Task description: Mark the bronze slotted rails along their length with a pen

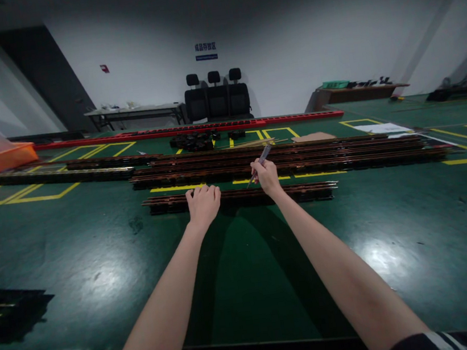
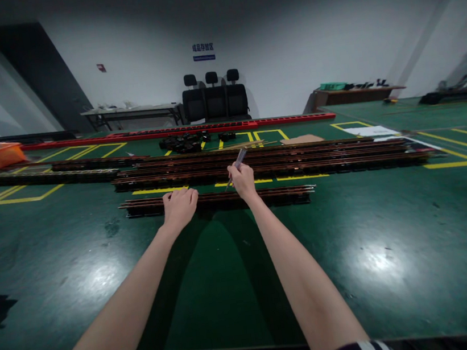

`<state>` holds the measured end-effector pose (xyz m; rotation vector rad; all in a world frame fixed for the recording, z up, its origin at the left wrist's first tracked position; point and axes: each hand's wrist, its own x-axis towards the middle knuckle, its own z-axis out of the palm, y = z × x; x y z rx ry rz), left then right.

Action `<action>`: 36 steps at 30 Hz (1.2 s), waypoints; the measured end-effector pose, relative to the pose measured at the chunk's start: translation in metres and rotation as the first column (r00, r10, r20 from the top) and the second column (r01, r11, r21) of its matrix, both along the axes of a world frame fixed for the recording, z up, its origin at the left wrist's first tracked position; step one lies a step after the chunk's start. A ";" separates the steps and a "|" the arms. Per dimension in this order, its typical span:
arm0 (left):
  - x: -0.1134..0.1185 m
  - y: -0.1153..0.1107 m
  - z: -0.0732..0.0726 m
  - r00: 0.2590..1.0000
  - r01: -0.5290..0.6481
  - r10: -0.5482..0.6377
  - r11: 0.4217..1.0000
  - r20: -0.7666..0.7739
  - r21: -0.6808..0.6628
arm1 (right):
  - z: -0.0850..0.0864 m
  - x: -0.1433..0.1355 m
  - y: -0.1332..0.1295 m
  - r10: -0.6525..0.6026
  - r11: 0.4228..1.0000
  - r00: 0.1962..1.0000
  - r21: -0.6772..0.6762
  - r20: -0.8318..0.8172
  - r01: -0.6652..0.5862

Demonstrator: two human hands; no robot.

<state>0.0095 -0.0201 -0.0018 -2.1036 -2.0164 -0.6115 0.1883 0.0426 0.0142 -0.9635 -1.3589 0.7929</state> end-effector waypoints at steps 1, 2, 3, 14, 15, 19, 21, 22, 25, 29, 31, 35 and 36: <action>0.000 0.000 0.000 1.000 -0.002 0.002 1.000 -0.007 0.001 | 0.000 0.000 0.000 -0.011 1.000 1.000 -0.001 0.003 0.011; 0.001 -0.001 0.001 1.000 -0.004 0.004 1.000 -0.014 0.004 | 0.000 0.000 0.001 -0.026 1.000 1.000 -0.004 0.008 0.026; 0.001 -0.001 0.001 1.000 -0.008 0.009 1.000 -0.021 0.008 | -0.001 0.001 0.002 -0.045 0.999 0.999 -0.007 0.015 0.045; 0.001 -0.001 0.001 1.000 -0.009 0.009 1.000 -0.003 0.008 | 0.000 0.002 0.001 -0.036 0.999 0.999 -0.009 0.001 0.036; 0.001 -0.001 0.001 1.000 -0.011 0.011 1.000 -0.002 0.010 | 0.001 0.001 0.000 -0.030 1.000 0.999 -0.006 -0.013 0.030; 0.001 -0.002 0.001 1.000 -0.012 0.012 1.000 -0.008 0.017 | 0.002 0.000 -0.002 0.000 1.000 1.000 0.004 -0.030 0.000; 0.001 -0.002 0.001 1.000 -0.009 0.010 1.000 -0.012 0.020 | 0.002 0.000 -0.003 0.017 1.000 0.999 0.008 -0.031 -0.016; 0.000 -0.002 0.001 1.000 -0.010 0.010 1.000 -0.013 0.020 | 0.001 0.000 -0.003 0.024 1.000 0.999 0.010 -0.034 -0.024; -0.002 -0.002 0.002 1.000 -0.016 0.016 1.000 -0.011 0.020 | 0.001 -0.001 -0.002 0.050 0.999 0.998 0.020 -0.048 -0.049; -0.003 -0.002 0.002 1.000 -0.028 0.028 0.999 -0.007 0.026 | 0.001 -0.001 -0.002 0.089 0.996 0.994 0.009 -0.057 -0.088; -0.003 -0.002 0.001 0.999 -0.031 0.031 0.999 -0.009 0.030 | 0.001 -0.001 -0.001 0.101 0.995 0.993 -0.001 -0.054 -0.101; -0.002 -0.001 -0.001 0.998 -0.050 0.051 0.997 -0.025 0.053 | 0.000 0.000 0.000 0.117 0.993 0.992 0.004 -0.048 -0.117; -0.001 -0.001 -0.002 0.998 -0.052 0.054 0.997 -0.024 0.062 | 0.000 0.001 0.001 0.120 0.993 0.991 0.005 -0.052 -0.120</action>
